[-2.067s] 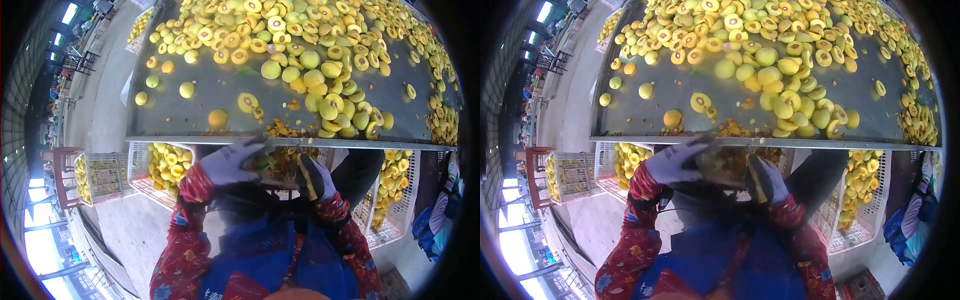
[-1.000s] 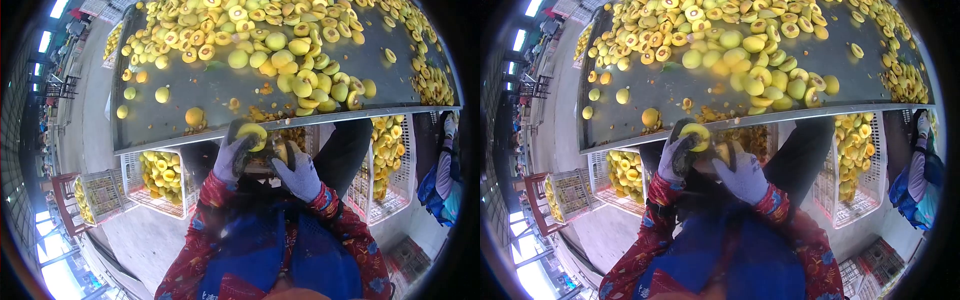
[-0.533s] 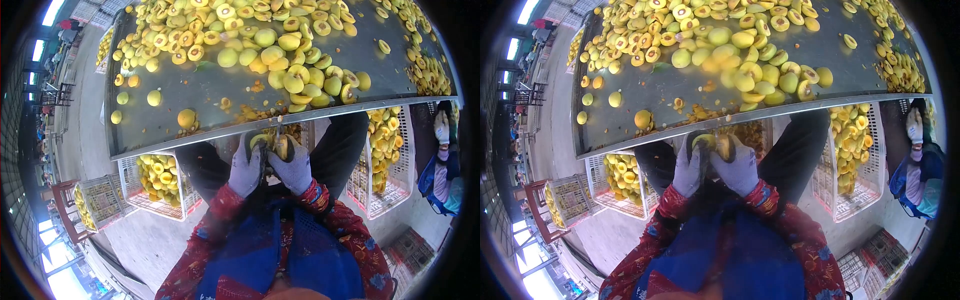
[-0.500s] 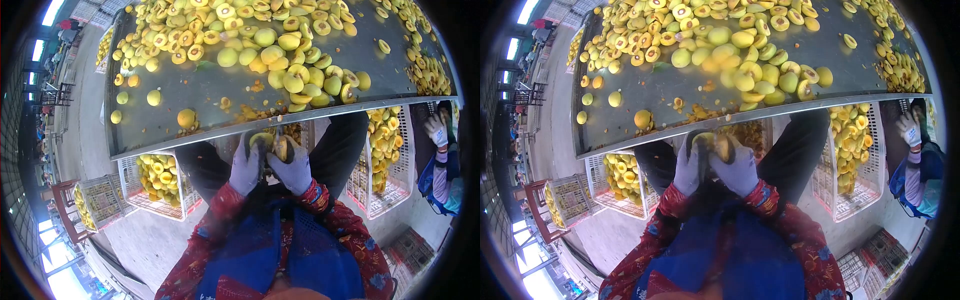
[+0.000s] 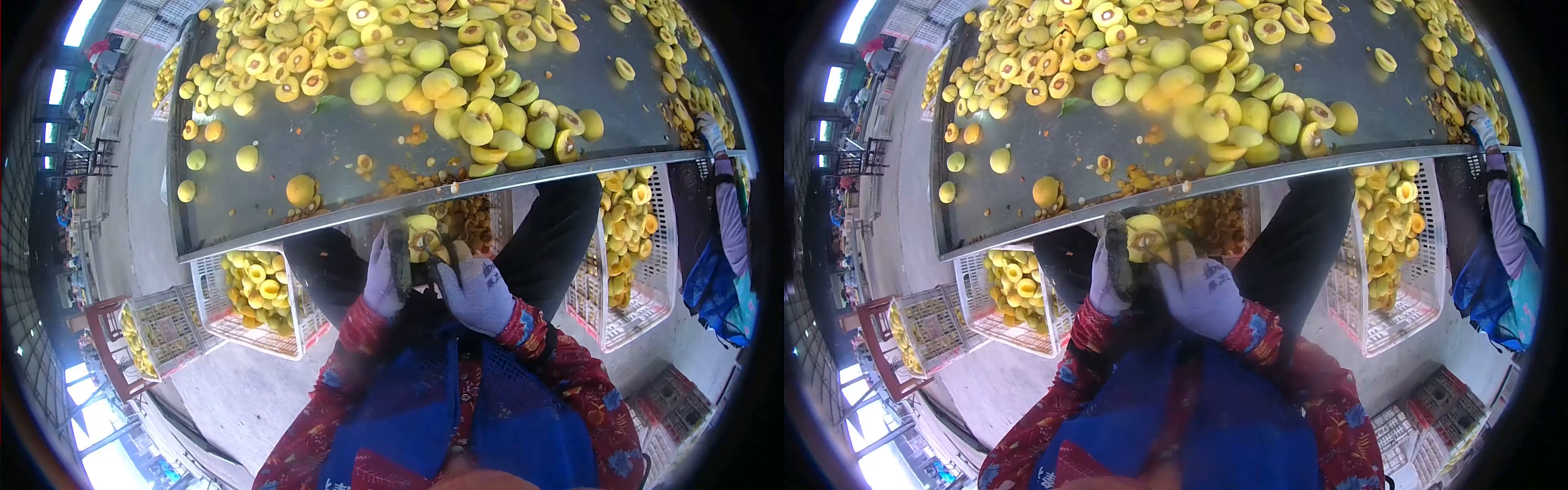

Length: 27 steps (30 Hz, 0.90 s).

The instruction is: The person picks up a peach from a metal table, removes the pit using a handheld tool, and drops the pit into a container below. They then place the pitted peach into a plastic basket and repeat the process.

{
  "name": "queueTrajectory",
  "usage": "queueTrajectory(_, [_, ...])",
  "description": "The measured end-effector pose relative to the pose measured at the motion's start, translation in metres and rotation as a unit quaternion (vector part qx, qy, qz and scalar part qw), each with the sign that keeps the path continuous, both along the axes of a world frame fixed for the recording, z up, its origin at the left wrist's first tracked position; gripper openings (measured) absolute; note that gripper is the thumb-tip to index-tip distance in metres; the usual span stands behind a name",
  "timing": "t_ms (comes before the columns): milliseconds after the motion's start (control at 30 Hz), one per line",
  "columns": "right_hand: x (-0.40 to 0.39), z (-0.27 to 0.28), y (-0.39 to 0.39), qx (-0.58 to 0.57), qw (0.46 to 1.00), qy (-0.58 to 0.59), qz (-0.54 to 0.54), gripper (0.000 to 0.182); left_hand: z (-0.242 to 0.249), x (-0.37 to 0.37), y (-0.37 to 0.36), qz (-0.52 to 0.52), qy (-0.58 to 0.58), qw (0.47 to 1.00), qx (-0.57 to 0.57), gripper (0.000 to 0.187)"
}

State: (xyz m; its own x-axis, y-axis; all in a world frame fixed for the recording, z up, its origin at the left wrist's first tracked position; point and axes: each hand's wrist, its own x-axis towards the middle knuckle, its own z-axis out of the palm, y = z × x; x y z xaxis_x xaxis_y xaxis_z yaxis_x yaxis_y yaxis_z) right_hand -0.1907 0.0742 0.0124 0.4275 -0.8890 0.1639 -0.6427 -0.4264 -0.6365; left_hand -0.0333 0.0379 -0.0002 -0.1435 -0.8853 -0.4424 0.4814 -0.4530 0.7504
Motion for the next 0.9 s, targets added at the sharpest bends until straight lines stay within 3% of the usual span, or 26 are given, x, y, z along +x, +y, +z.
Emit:
queueTrajectory(100, [0.001,0.0,0.0,-0.006,1.0,0.02,0.023,0.025,-0.006,-0.004,0.005,0.032,0.0,0.998,-0.059,0.04])
queueTrajectory(233, [0.0,-0.007,0.003,-0.097,0.994,0.046,0.033,0.034,-0.022,-0.006,0.012,0.076,-0.126,0.988,-0.036,0.04])
queueTrajectory(300, [-0.003,-0.016,0.002,-0.083,0.996,-0.004,0.036,0.037,-0.031,-0.005,0.01,0.083,-0.146,0.984,-0.062,0.035])
queueTrajectory(400, [-0.004,-0.014,0.0,-0.072,0.996,0.003,0.044,0.035,-0.021,-0.008,0.01,-0.006,-0.332,0.937,-0.11,0.043])
queueTrajectory(433, [-0.005,-0.011,-0.001,-0.069,0.996,0.019,0.047,0.034,-0.027,-0.006,0.011,-0.004,-0.326,0.94,-0.103,0.042])
queueTrajectory(533, [0.004,0.007,-0.004,0.173,0.983,-0.056,-0.015,0.031,-0.038,-0.01,0.01,0.039,-0.27,0.959,-0.08,0.041])
queueTrajectory(600, [0.01,0.008,0.001,0.12,0.991,-0.035,-0.044,0.031,-0.032,-0.019,0.014,0.121,-0.181,0.975,-0.05,0.04])
queueTrajectory(733, [0.011,-0.002,0.002,0.02,0.999,-0.001,-0.024,0.031,-0.035,-0.015,0.013,0.108,-0.188,0.973,-0.073,0.039])
queueTrajectory(833, [0.007,0.004,-0.003,0.096,0.995,-0.037,-0.012,0.032,-0.041,-0.013,0.015,0.083,-0.227,0.967,-0.077,0.039])
queueTrajectory(900, [0.004,-0.002,-0.002,0.189,0.973,-0.132,-0.028,0.034,-0.037,-0.008,0.013,0.027,-0.247,0.965,-0.08,0.039])
